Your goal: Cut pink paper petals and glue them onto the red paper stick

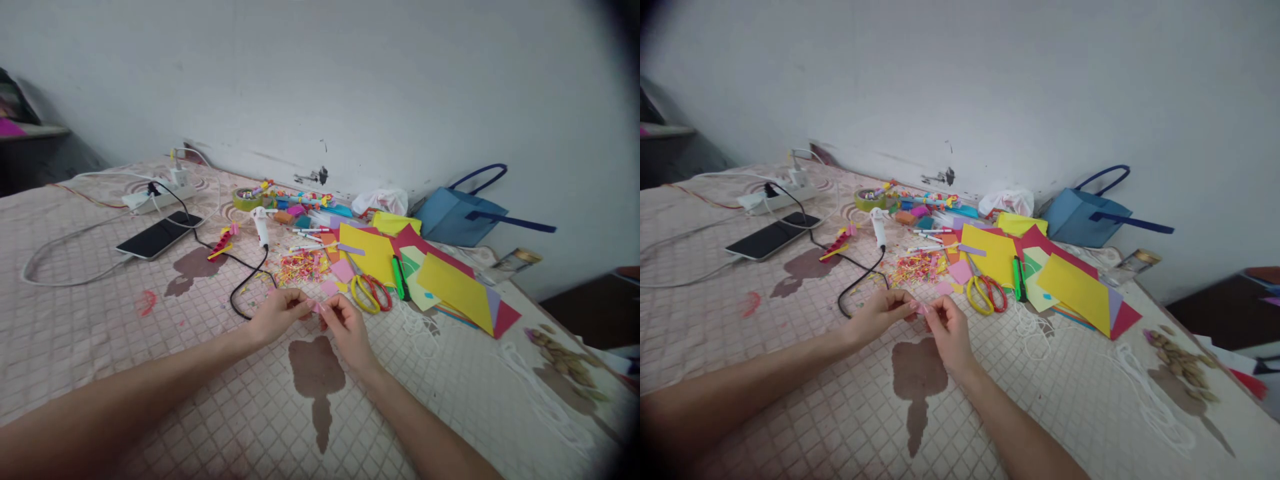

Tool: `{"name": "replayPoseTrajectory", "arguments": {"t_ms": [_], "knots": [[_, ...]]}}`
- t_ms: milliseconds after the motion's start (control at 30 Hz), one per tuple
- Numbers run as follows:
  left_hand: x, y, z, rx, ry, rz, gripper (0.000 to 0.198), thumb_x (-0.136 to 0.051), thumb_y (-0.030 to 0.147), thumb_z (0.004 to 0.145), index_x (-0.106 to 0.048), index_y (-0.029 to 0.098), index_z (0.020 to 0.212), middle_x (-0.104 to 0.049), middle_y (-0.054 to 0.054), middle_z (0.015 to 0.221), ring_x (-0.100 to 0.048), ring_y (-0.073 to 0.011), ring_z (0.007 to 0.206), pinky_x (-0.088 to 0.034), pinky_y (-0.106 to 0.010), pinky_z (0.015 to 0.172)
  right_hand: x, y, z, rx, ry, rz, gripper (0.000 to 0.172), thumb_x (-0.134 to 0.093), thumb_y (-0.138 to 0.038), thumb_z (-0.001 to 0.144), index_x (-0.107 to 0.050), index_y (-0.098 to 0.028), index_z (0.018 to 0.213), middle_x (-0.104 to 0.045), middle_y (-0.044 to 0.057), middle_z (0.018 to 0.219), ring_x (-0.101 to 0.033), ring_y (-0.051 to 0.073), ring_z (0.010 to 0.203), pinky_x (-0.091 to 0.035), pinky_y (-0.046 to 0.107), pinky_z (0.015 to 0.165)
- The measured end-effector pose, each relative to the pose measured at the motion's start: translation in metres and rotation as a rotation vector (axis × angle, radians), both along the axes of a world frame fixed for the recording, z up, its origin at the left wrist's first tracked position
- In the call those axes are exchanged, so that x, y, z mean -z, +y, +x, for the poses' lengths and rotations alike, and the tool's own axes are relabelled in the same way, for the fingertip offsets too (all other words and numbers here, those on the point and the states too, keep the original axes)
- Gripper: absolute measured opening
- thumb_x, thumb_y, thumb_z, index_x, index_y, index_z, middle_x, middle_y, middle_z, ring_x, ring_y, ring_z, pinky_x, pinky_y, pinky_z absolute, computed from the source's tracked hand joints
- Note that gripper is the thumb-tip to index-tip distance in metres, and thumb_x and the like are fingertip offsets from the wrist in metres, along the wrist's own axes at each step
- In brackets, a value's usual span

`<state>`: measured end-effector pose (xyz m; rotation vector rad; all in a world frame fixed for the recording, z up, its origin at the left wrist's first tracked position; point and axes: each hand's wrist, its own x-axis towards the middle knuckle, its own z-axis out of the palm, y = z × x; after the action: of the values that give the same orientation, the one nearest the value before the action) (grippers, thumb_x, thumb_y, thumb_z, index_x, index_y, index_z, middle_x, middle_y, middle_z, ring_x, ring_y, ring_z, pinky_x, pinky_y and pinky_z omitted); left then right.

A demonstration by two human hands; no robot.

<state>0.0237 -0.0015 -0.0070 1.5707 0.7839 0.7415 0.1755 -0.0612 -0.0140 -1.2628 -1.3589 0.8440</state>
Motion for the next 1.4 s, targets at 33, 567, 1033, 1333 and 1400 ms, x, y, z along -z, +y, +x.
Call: {"name": "replayPoseTrajectory", "arguments": {"t_ms": [33,567,1033,1333,1400], "knots": [[0.001,0.0,0.001,-0.004,0.006,-0.009,0.029,-0.054,0.041,0.076,-0.059,0.014,0.067,-0.058,-0.001,0.062,-0.054,-0.0129,0.06,-0.043,-0.024,0.059,0.0,0.0,0.001,0.002,-0.003,0.003,0.021,-0.055,-0.036,0.083,-0.051,-0.02,0.069,-0.046,-0.004,0.059,-0.044,0.012,0.054,-0.036,0.024,0.052],[-0.004,0.0,0.0,0.049,-0.046,-0.076,0.022,-0.063,0.032,0.07,-0.054,0.014,0.061,-0.055,0.002,0.055,-0.049,-0.0094,0.054,-0.036,-0.021,0.053,0.002,0.002,0.002,-0.088,0.055,-0.045,0.02,-0.058,-0.036,0.081,-0.052,-0.02,0.07,-0.047,-0.004,0.059,-0.045,0.012,0.054,-0.036,0.024,0.051],[-0.002,0.009,-0.002,0.044,-0.034,-0.177,0.032,-0.051,0.042,0.078,-0.056,0.013,0.067,-0.062,-0.003,0.066,-0.056,-0.0116,0.06,-0.046,-0.025,0.06,0.005,0.007,0.009,-0.042,0.018,-0.021,0.023,-0.051,-0.033,0.085,-0.052,-0.018,0.068,-0.051,-0.002,0.061,-0.047,0.012,0.056,-0.038,0.025,0.055],[-0.007,0.004,-0.005,0.127,-0.003,-0.061,0.026,-0.058,0.038,0.075,-0.051,0.014,0.067,-0.057,0.001,0.055,-0.05,-0.0081,0.047,-0.04,-0.02,0.047,0.003,0.007,0.011,-0.069,-0.192,0.035,0.021,-0.046,-0.031,0.086,-0.05,-0.019,0.069,-0.048,-0.004,0.058,-0.047,0.012,0.053,-0.038,0.022,0.05],[-0.008,0.006,-0.006,0.116,0.029,-0.037,0.025,-0.056,0.038,0.075,-0.05,0.015,0.067,-0.057,0.001,0.056,-0.051,-0.0086,0.046,-0.041,-0.02,0.046,0.002,0.012,0.023,0.074,-0.398,0.144,0.019,-0.043,-0.027,0.088,-0.05,-0.019,0.071,-0.052,-0.002,0.061,-0.05,0.013,0.056,-0.041,0.023,0.054]]}}
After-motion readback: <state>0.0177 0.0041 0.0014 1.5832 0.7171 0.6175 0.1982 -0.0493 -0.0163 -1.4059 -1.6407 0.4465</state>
